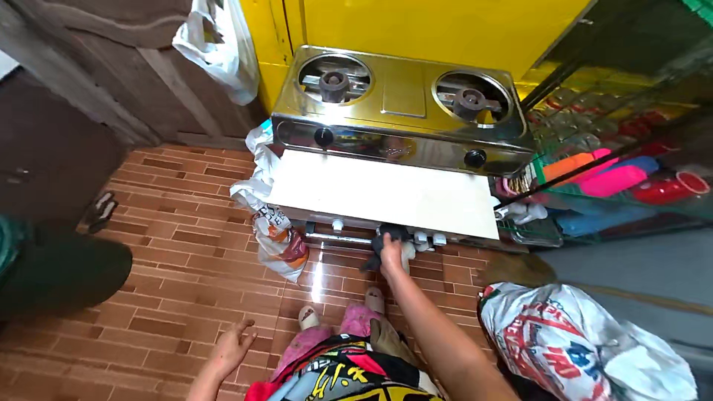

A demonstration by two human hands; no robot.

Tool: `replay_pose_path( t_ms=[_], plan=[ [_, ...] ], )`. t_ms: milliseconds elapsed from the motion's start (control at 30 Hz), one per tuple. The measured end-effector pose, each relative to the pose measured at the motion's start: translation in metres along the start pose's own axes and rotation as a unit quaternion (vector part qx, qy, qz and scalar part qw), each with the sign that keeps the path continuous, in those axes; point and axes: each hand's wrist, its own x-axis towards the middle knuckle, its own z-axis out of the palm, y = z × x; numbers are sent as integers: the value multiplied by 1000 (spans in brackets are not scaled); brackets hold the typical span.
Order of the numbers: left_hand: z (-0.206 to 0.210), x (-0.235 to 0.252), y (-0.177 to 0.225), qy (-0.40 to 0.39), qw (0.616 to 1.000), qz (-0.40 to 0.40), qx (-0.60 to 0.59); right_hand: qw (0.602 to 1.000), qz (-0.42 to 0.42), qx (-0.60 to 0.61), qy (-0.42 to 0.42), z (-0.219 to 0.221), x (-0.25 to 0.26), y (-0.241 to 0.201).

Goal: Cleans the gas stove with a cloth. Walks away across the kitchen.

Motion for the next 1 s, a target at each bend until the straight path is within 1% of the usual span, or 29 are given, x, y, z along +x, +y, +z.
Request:
replay_pose_path(
  t_ms=[33,100,133,200,300,433,500,600,700,733,767,800,833,900,933,1000],
  plan=[
    [-2,0,-7,-5,1000,-2,10,1000,2,-9,14,16,7,-1],
    [-6,0,-22,-21,999,-2,26,994,13,-20,111,43,14,-5],
    [-6,0,-30,-27,999,-2,32,987,12,-9,159,51,17,-3],
    [-7,0,-42,-37,999,-7,34,975,-5,53,216,59,21,6],
    [-9,0,-56,-53,998,-17,43,953,11,168,251,58,22,4],
    [-12,8,-63,-70,996,-13,61,937,45,217,270,53,21,-2],
    [-16,14,-58,-70,995,-1,67,929,56,250,268,49,23,0],
    [-21,22,-52,-64,995,16,74,924,74,303,222,39,23,6],
    [-23,29,-46,-72,994,20,79,942,129,283,128,17,12,19],
    [-24,31,-45,-74,994,22,78,947,144,268,107,8,7,25],
    [-24,32,-44,-73,994,25,75,946,149,270,103,1,2,29],
    [-24,34,-43,-71,994,29,72,934,148,306,108,-5,-2,30],
    [-24,35,-43,-70,995,33,69,912,145,366,110,-8,-5,28],
    [-21,36,-46,-73,994,39,66,868,137,470,86,-6,-9,17],
    [-20,36,-47,-80,994,37,70,858,137,489,70,2,-10,9],
    [-15,37,-50,-97,992,23,77,862,145,479,82,30,-11,-8]
  ],
)
